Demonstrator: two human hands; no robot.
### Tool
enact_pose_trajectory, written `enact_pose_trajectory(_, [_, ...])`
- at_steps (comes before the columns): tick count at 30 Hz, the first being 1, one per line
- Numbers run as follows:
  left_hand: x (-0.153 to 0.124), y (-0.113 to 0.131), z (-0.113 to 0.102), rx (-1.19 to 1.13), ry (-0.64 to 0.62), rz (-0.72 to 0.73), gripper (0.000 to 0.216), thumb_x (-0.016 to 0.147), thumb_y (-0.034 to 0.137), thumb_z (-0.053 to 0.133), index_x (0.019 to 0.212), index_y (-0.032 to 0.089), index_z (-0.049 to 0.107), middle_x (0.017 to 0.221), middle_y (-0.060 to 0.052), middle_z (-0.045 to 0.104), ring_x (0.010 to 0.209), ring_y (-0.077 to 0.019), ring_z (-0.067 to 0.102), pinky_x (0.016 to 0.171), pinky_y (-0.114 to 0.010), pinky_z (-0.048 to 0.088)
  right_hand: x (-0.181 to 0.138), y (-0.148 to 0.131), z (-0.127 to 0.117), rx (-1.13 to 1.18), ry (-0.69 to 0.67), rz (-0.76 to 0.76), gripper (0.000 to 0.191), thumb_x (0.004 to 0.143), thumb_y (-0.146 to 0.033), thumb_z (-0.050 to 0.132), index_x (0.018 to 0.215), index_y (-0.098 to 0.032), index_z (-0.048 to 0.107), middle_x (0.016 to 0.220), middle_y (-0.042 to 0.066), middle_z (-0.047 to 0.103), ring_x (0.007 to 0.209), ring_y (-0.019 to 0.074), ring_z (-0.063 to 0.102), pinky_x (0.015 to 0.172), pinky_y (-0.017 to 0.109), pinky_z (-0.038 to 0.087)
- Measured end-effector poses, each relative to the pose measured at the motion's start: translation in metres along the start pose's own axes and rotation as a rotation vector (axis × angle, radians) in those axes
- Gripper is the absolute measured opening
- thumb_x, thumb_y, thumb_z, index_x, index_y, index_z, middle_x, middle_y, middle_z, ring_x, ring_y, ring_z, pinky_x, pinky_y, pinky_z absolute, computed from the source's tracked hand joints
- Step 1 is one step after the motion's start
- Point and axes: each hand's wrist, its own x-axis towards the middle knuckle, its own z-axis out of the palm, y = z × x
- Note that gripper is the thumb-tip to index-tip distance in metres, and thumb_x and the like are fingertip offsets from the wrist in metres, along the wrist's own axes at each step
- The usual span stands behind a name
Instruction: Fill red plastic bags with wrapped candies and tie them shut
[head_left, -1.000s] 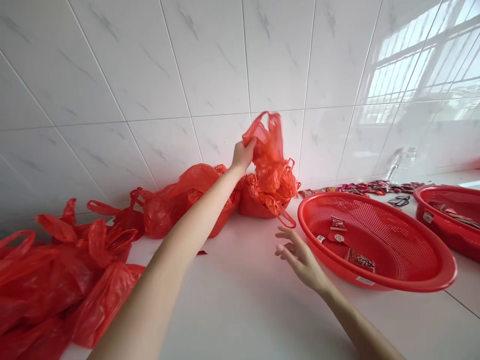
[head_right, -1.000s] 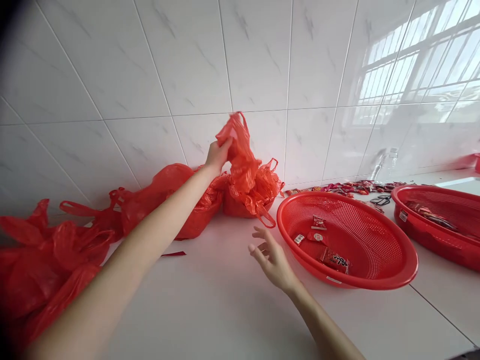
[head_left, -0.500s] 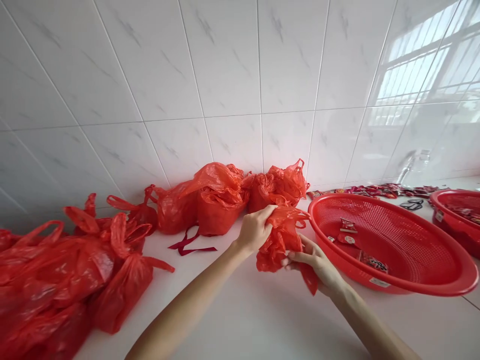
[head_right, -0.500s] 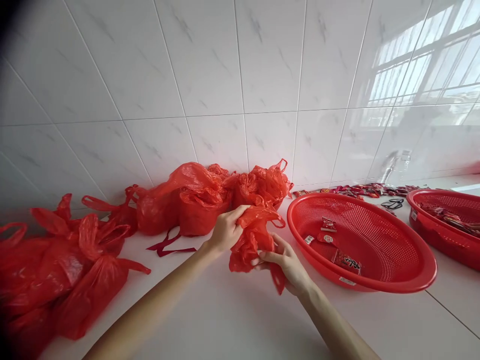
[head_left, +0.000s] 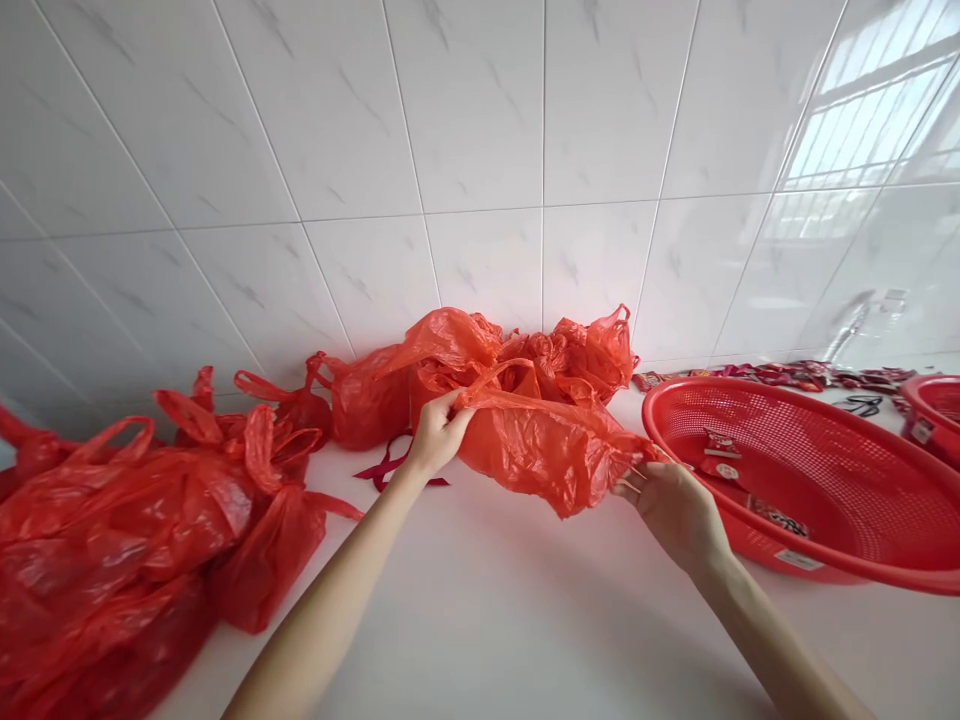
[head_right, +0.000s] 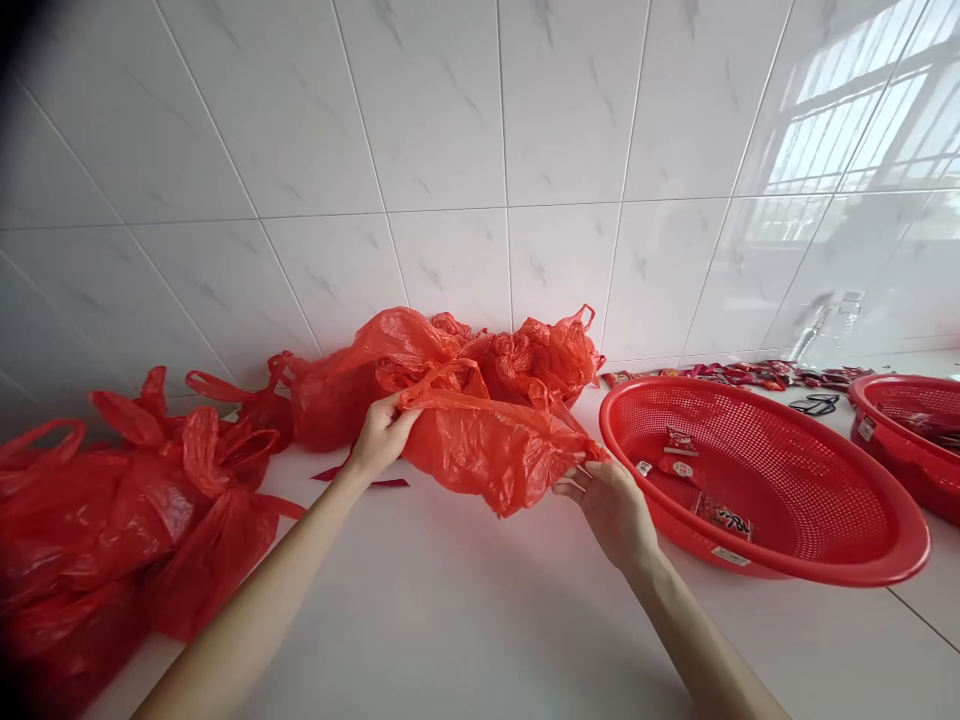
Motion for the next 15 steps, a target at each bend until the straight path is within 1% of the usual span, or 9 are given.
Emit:
enact_pose_trajectory(2, [-0.010, 0.001, 0.007, -0.051, -0.040, 0.017, 0.024, 0.089, 0.036, 0.053, 0.091, 0.018, 0.069, 0.086, -0.004, 0.071, 0.085, -0.0200, 0.065, 0.081, -0.030, 0.052, -0.002, 0.001, 0.004, -0.026, -0.068, 0.045, 0.027, 0.078, -0.046, 0.074, 0.096, -0.026, 0.070, 0.106, 0.005, 0.073, 0.096, 0.0271, 0.069, 0.091, 0.049, 0.055])
enact_pose_trajectory(3, [-0.016, 0.001, 0.012, -0.081, -0.086, 0.026, 0.025, 0.089, 0.033, 0.054, 0.101, 0.018, 0.070, 0.096, -0.006, 0.073, 0.094, -0.0212, 0.066, 0.088, -0.032, 0.052, -0.004, 0.003, 0.007, -0.051, -0.085, 0.063, 0.038, 0.078, -0.051, 0.075, 0.108, -0.028, 0.068, 0.116, 0.007, 0.072, 0.102, 0.0297, 0.069, 0.094, 0.052, 0.053])
enact_pose_trajectory(5, [-0.031, 0.002, 0.022, -0.161, -0.220, 0.012, 0.035, 0.088, 0.028, 0.057, 0.121, 0.019, 0.065, 0.113, -0.009, 0.071, 0.110, -0.0230, 0.065, 0.097, -0.034, 0.050, -0.006, 0.008, 0.012, -0.100, -0.075, 0.083, 0.056, 0.076, -0.053, 0.078, 0.125, -0.032, 0.060, 0.128, 0.008, 0.068, 0.108, 0.0319, 0.068, 0.097, 0.056, 0.051])
enact_pose_trajectory(6, [-0.040, 0.002, 0.027, -0.208, -0.294, -0.014, 0.045, 0.087, 0.025, 0.060, 0.132, 0.020, 0.058, 0.121, -0.010, 0.069, 0.115, -0.0234, 0.063, 0.099, -0.035, 0.050, -0.006, 0.011, 0.014, -0.120, -0.052, 0.084, 0.061, 0.075, -0.051, 0.081, 0.129, -0.032, 0.058, 0.129, 0.009, 0.068, 0.108, 0.0315, 0.069, 0.097, 0.056, 0.051])
enact_pose_trajectory(8, [-0.055, 0.003, 0.033, -0.290, -0.419, -0.094, 0.069, 0.084, 0.021, 0.065, 0.149, 0.027, 0.041, 0.131, -0.010, 0.064, 0.116, -0.0233, 0.063, 0.100, -0.038, 0.050, -0.007, 0.016, 0.017, -0.139, 0.007, 0.072, 0.062, 0.073, -0.047, 0.084, 0.127, -0.030, 0.058, 0.124, 0.009, 0.069, 0.104, 0.0297, 0.070, 0.095, 0.054, 0.053])
enact_pose_trajectory(10, [-0.065, 0.006, 0.036, -0.344, -0.512, -0.167, 0.090, 0.080, 0.023, 0.073, 0.156, 0.032, 0.026, 0.136, -0.011, 0.060, 0.114, -0.0243, 0.065, 0.099, -0.042, 0.051, -0.006, 0.017, 0.018, -0.151, 0.061, 0.051, 0.055, 0.072, -0.047, 0.084, 0.118, -0.026, 0.061, 0.117, 0.008, 0.071, 0.098, 0.0274, 0.070, 0.089, 0.048, 0.056])
enact_pose_trajectory(11, [-0.067, 0.008, 0.036, -0.369, -0.542, -0.188, 0.097, 0.077, 0.026, 0.077, 0.157, 0.033, 0.023, 0.139, -0.012, 0.058, 0.116, -0.0261, 0.064, 0.099, -0.044, 0.051, -0.006, 0.018, 0.017, -0.163, 0.084, 0.040, 0.053, 0.072, -0.046, 0.084, 0.114, -0.025, 0.062, 0.113, 0.008, 0.072, 0.095, 0.0261, 0.069, 0.084, 0.045, 0.057])
enact_pose_trajectory(13, [-0.068, 0.016, 0.034, -0.426, -0.566, -0.202, 0.101, 0.075, 0.035, 0.081, 0.158, 0.032, 0.023, 0.147, -0.014, 0.051, 0.126, -0.0309, 0.058, 0.102, -0.047, 0.050, -0.004, 0.017, 0.015, -0.194, 0.112, 0.015, 0.050, 0.069, -0.042, 0.086, 0.109, -0.023, 0.064, 0.105, 0.006, 0.072, 0.090, 0.0237, 0.068, 0.078, 0.038, 0.056])
enact_pose_trajectory(15, [-0.064, 0.024, 0.034, -0.456, -0.530, -0.213, 0.091, 0.079, 0.040, 0.078, 0.155, 0.031, 0.031, 0.150, -0.013, 0.048, 0.135, -0.0326, 0.051, 0.105, -0.046, 0.048, -0.004, 0.017, 0.011, -0.226, 0.114, -0.019, 0.051, 0.065, -0.034, 0.088, 0.108, -0.022, 0.064, 0.099, 0.004, 0.072, 0.088, 0.0218, 0.066, 0.076, 0.034, 0.055])
